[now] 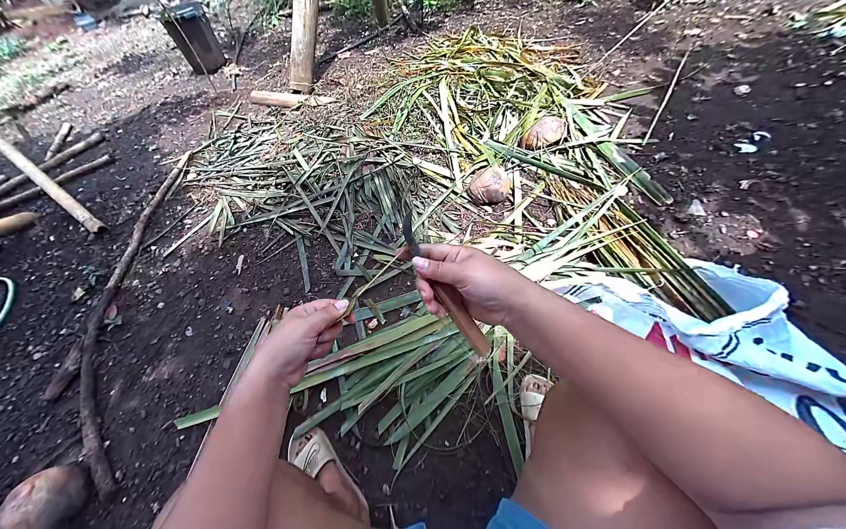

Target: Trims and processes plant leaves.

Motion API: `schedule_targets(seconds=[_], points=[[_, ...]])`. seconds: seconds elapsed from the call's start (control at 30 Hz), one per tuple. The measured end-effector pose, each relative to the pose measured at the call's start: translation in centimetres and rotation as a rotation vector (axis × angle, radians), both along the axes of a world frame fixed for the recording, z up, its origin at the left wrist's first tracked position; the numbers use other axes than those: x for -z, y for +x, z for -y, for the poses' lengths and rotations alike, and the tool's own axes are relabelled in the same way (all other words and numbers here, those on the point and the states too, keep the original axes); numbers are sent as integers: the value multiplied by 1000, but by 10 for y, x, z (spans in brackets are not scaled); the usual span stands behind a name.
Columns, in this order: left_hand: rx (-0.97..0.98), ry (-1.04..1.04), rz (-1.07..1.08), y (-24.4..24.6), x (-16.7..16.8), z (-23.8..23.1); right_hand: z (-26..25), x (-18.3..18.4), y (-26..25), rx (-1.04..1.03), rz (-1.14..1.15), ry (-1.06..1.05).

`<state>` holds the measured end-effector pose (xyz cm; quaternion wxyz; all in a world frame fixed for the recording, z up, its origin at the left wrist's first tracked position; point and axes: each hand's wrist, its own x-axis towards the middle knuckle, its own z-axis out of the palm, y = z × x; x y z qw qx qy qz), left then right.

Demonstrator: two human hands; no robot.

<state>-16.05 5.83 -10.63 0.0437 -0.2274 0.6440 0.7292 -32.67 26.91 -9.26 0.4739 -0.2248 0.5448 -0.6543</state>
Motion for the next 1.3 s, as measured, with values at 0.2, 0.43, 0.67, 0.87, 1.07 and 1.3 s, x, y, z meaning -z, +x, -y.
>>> schedule_targets(seconds=[0.2, 0.43, 0.67, 0.87, 1.07, 1.3], points=[[-35, -61, -20, -10, -5, -18, 18, 6, 32, -141, 69, 100], [-121, -371, -148, 0, -3, -15, -2, -9, -8, 122, 82, 42], [-120, -461, -184, 1, 4, -26, 6, 2, 21, -111, 114, 37], [-117, -500, -226, 0, 4, -27, 10, 3, 22, -131, 84, 31], [-101, -562, -229, 9, -2, -15, -13, -13, -14, 41, 33, -26], [-73, -516, -212, 21, -13, 6, -37, -21, -57, 212, 6, -94]])
